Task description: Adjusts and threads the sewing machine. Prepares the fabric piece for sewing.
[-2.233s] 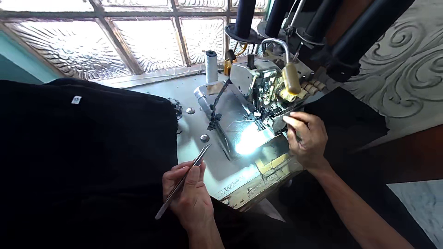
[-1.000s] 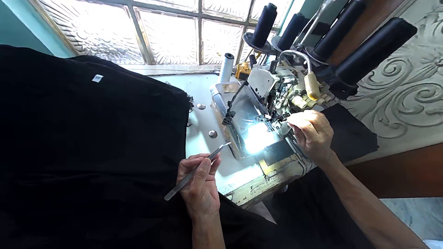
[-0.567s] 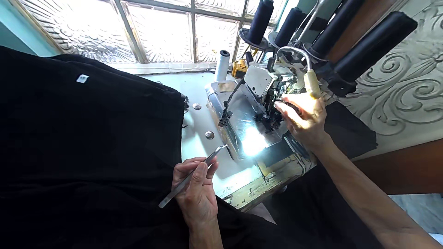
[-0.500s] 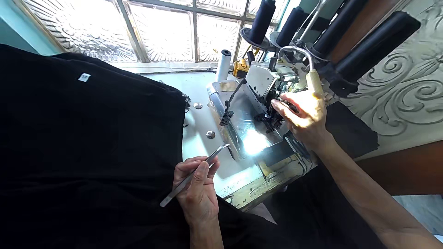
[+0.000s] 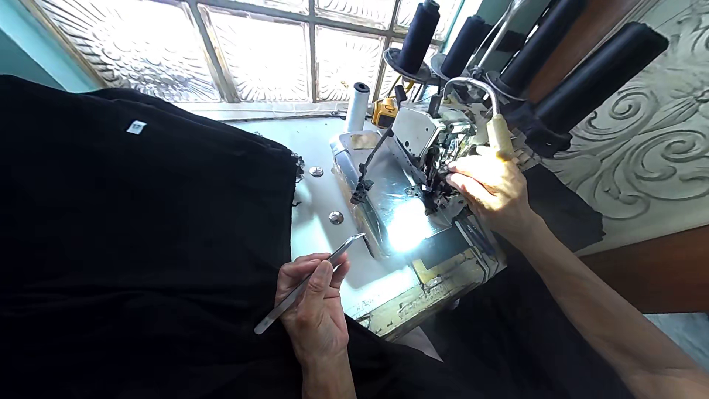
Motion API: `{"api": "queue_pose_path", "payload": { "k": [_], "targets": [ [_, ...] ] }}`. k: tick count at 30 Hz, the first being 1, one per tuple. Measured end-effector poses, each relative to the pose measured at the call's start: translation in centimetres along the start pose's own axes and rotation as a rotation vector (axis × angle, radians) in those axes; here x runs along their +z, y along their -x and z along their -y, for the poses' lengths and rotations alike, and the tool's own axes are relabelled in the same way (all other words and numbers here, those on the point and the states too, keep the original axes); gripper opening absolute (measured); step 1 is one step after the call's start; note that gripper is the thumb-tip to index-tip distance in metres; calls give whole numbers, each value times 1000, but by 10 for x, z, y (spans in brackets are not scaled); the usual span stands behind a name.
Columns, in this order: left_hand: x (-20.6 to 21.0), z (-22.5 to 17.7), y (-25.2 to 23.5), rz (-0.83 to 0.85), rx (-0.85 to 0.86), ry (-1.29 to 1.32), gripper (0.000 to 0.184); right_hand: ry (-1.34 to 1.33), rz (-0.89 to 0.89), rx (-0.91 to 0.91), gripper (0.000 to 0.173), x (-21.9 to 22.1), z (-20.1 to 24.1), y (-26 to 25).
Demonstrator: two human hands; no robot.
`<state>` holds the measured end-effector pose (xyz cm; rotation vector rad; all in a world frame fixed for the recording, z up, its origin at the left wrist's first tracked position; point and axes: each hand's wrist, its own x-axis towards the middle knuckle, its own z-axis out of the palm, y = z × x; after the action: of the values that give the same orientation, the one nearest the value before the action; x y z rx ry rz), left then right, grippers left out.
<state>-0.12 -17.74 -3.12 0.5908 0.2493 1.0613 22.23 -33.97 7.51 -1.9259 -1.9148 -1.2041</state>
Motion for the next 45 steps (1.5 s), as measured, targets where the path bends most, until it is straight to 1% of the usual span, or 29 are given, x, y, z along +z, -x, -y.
{"api": "queue_pose_path", "payload": {
  "k": [2, 5, 9, 14, 20, 23, 26, 30, 32, 35, 37, 40, 45],
  "targets": [
    [0, 0, 0, 1, -1, -3, 14, 7, -20, -28, 13, 2, 2, 12],
    [-1, -1, 0, 7, -5, -15, 15, -26, -54, -15, 13, 3, 10, 27],
    [-1, -1, -1, 11, 4, -34, 14, 6, -79, -21, 12, 2, 18, 37],
    [-2, -1, -1, 23, -2, -37, 14, 51, -104, 23, 13, -1, 12, 34],
    [-3, -1, -1, 49, 24, -55, 12, 92, -178, 135, 11, 2, 11, 24],
    [-3, -2, -2, 128, 112, -110, 11, 69, -196, 251, 13, 2, 27, 31],
    [4, -6, -6, 228, 234, -177, 11, -21, -217, 455, 13, 8, 55, 54],
    [38, -9, -11, 362, 334, -268, 13, -206, -213, 791, 12, 25, 97, 98],
    [58, -2, -15, 405, 357, -349, 13, -246, -187, 881, 13, 33, 109, 114],
    [83, 17, -24, 446, 396, -423, 15, -239, -158, 930, 16, 41, 117, 123],
    [90, 29, -29, 466, 424, -438, 17, -245, -153, 953, 17, 41, 117, 122],
    [93, 40, -34, 443, 452, -487, 19, -235, -133, 976, 18, 40, 118, 120],
    [95, 41, -37, 403, 462, -538, 20, -207, -140, 994, 19, 41, 121, 118]
  ]
}}
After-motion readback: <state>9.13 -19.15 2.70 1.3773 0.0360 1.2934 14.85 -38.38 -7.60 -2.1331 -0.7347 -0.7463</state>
